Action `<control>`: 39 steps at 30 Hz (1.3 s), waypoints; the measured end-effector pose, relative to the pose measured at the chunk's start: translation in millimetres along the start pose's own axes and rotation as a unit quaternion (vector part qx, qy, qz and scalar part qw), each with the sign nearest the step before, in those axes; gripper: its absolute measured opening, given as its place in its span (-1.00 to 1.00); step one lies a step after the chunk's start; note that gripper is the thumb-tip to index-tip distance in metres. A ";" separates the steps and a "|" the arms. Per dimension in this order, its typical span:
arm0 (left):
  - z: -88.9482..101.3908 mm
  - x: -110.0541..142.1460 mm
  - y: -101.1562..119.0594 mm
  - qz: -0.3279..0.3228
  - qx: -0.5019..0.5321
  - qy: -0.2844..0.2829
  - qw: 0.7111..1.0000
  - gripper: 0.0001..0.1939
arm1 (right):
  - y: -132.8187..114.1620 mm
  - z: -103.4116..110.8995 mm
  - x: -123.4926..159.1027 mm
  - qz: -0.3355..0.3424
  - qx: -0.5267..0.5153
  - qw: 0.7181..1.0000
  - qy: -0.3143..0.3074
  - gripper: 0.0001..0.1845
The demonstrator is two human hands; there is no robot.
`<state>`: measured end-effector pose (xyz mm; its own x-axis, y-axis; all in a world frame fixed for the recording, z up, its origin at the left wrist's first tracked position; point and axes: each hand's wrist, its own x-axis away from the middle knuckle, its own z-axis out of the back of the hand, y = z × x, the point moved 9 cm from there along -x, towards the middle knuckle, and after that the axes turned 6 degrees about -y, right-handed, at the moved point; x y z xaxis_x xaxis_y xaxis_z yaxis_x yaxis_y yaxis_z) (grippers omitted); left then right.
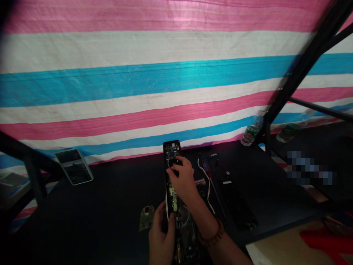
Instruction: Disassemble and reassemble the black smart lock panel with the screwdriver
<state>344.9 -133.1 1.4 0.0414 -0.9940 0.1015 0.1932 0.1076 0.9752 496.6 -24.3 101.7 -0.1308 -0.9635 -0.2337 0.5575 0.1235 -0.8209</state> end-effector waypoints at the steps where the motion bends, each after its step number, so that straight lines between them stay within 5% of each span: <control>1: 0.0 0.2 0.3 0.000 0.004 0.001 1.000 -0.46 | 2.2 2.5 -1.0 0.005 -0.019 1.000 -0.009 -0.83; 6: 0.7 -0.4 3.1 0.000 0.017 0.009 1.000 -0.48 | 6.8 8.1 -3.0 0.018 -0.049 0.998 -0.044 -0.84; 16: 1.2 -1.6 -0.5 0.005 -0.003 0.007 1.000 -0.46 | -28.8 -20.2 3.8 -0.008 0.139 0.990 0.026 -0.88; 26: 0.8 -1.7 0.8 0.008 0.024 0.009 1.000 -0.46 | 6.4 5.4 -2.6 -0.011 -0.062 0.998 0.009 -0.86; 39: 0.2 -0.3 -6.0 -0.008 0.030 0.033 0.999 -0.49 | 1.7 11.1 4.4 0.031 0.017 0.999 0.024 -0.88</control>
<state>343.5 -133.5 -4.4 0.1041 -0.9918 0.0736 0.1354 0.0874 0.9869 506.1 -31.0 105.1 -0.1339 -0.9414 -0.3097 0.5930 0.1743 -0.7861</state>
